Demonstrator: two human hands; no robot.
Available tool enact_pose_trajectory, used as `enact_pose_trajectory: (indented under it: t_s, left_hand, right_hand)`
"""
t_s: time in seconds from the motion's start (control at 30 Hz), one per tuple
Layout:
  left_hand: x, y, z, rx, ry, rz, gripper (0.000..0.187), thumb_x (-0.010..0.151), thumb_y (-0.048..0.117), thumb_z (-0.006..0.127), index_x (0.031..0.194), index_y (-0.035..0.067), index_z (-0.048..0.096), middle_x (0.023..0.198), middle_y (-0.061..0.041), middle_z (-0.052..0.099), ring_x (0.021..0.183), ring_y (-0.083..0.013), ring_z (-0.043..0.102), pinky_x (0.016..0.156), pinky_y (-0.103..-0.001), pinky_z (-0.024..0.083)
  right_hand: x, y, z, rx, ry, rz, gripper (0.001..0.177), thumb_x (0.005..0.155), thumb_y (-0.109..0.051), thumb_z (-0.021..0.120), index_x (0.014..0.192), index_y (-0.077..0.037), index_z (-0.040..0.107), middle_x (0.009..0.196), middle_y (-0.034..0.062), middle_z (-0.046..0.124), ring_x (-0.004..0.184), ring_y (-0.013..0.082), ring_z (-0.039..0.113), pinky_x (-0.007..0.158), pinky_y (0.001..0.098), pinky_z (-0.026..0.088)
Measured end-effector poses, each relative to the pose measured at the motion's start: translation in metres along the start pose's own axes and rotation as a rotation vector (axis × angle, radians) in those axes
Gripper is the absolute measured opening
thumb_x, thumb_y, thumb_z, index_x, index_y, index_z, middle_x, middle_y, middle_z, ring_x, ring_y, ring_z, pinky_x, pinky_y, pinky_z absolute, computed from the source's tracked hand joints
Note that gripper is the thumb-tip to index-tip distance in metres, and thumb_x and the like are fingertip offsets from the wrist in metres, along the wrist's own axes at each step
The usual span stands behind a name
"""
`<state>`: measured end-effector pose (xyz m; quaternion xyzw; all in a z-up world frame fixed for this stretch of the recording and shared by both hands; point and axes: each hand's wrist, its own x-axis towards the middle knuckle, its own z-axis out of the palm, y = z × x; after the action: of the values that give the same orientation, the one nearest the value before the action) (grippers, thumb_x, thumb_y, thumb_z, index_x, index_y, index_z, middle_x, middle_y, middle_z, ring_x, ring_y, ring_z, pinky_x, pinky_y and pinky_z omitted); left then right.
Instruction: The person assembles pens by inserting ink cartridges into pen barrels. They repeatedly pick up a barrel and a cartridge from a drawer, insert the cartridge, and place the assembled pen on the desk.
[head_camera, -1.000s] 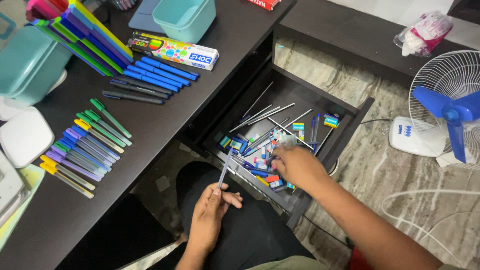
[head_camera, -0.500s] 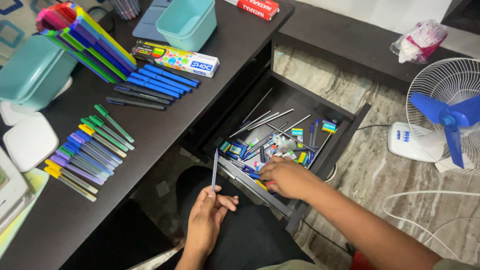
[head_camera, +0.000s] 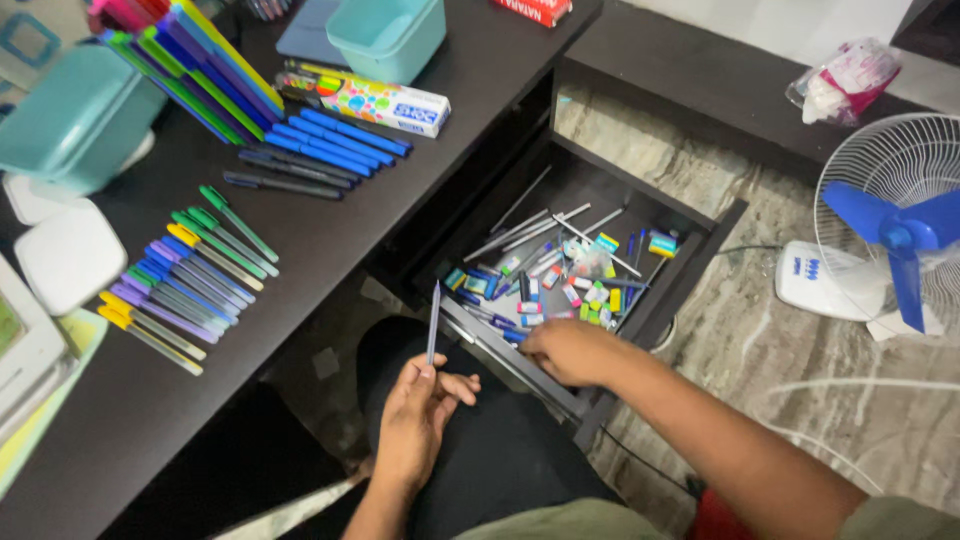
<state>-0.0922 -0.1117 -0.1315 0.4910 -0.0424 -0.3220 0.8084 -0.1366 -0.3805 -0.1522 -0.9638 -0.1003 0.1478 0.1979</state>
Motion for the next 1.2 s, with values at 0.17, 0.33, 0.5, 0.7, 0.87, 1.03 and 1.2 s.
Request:
enact_pose_trajectory:
  t_s: [0.17, 0.33, 0.5, 0.7, 0.87, 1.03, 1.2]
  left_hand:
    - [-0.001, 0.001, 0.001, 0.001, -0.021, -0.001, 0.03, 0.108, 0.026, 0.039, 0.121, 0.001, 0.05, 0.083, -0.019, 0.069, 0.1, -0.032, 0.068, 0.107, -0.048, 0.047]
    - [-0.001, 0.005, 0.002, 0.033, -0.008, -0.022, 0.03, 0.107, 0.024, 0.037, 0.12, 0.0, 0.051, 0.084, -0.019, 0.069, 0.101, -0.0316, 0.069, 0.107, -0.048, 0.048]
    - [-0.002, 0.001, 0.0, 0.029, -0.024, 0.016, 0.029, 0.108, 0.022, 0.039, 0.122, -0.001, 0.051, 0.083, -0.018, 0.068, 0.098, -0.032, 0.068, 0.108, -0.049, 0.048]
    - [0.002, -0.002, -0.003, 0.016, -0.016, 0.004, 0.03, 0.107, 0.022, 0.039, 0.122, -0.001, 0.051, 0.082, -0.019, 0.069, 0.097, -0.0325, 0.068, 0.107, -0.049, 0.048]
    - [0.002, -0.001, -0.003, 0.041, -0.018, -0.007, 0.03, 0.107, 0.021, 0.038, 0.122, -0.002, 0.051, 0.082, -0.02, 0.069, 0.098, -0.0322, 0.068, 0.107, -0.048, 0.047]
    - [0.004, -0.003, 0.0, 0.079, -0.015, -0.007, 0.031, 0.107, 0.022, 0.037, 0.122, -0.003, 0.051, 0.082, -0.02, 0.07, 0.099, -0.0327, 0.069, 0.107, -0.048, 0.048]
    - [0.002, 0.002, 0.003, 0.081, -0.03, -0.017, 0.032, 0.107, 0.021, 0.037, 0.122, -0.003, 0.051, 0.082, -0.02, 0.069, 0.1, -0.032, 0.069, 0.108, -0.048, 0.048]
  right_hand:
    - [-0.003, -0.008, -0.008, -0.023, 0.19, 0.229, 0.041, 0.086, -0.024, 0.068, 0.126, -0.027, 0.071, 0.095, 0.0153, 0.074, 0.09, 0.0375, 0.069, 0.08, 0.0503, 0.054]
    - [-0.001, -0.001, -0.015, 0.069, 0.499, 0.329, 0.041, 0.083, -0.023, 0.072, 0.122, -0.008, 0.069, 0.107, 0.0175, 0.072, 0.092, 0.0386, 0.07, 0.082, 0.0481, 0.055]
    - [0.002, -0.003, -0.004, 0.121, 0.147, 0.091, 0.044, 0.076, -0.015, 0.074, 0.12, -0.012, 0.071, 0.113, 0.0118, 0.069, 0.112, 0.0317, 0.063, 0.093, 0.0413, 0.052]
    - [0.003, 0.002, -0.002, -0.02, 0.465, 0.187, 0.041, 0.088, -0.026, 0.073, 0.126, -0.011, 0.068, 0.134, 0.0161, 0.063, 0.133, 0.0375, 0.054, 0.113, 0.0501, 0.043]
    - [0.007, -0.022, -0.03, 0.058, 0.122, 0.703, 0.096, 0.085, -0.045, 0.075, 0.16, -0.012, 0.026, 0.162, 0.0316, 0.007, 0.146, 0.0598, 0.006, 0.113, 0.069, 0.016]
    - [0.003, -0.022, -0.03, 0.034, 0.081, 0.36, 0.083, 0.091, -0.038, 0.072, 0.156, -0.01, 0.028, 0.162, 0.0334, 0.009, 0.146, 0.056, 0.008, 0.116, 0.0653, 0.014]
    - [0.0, -0.008, -0.003, 0.129, 0.227, -0.031, 0.067, 0.088, -0.02, 0.07, 0.151, -0.012, 0.046, 0.161, 0.0226, 0.035, 0.15, 0.0418, 0.029, 0.119, 0.0501, 0.029]
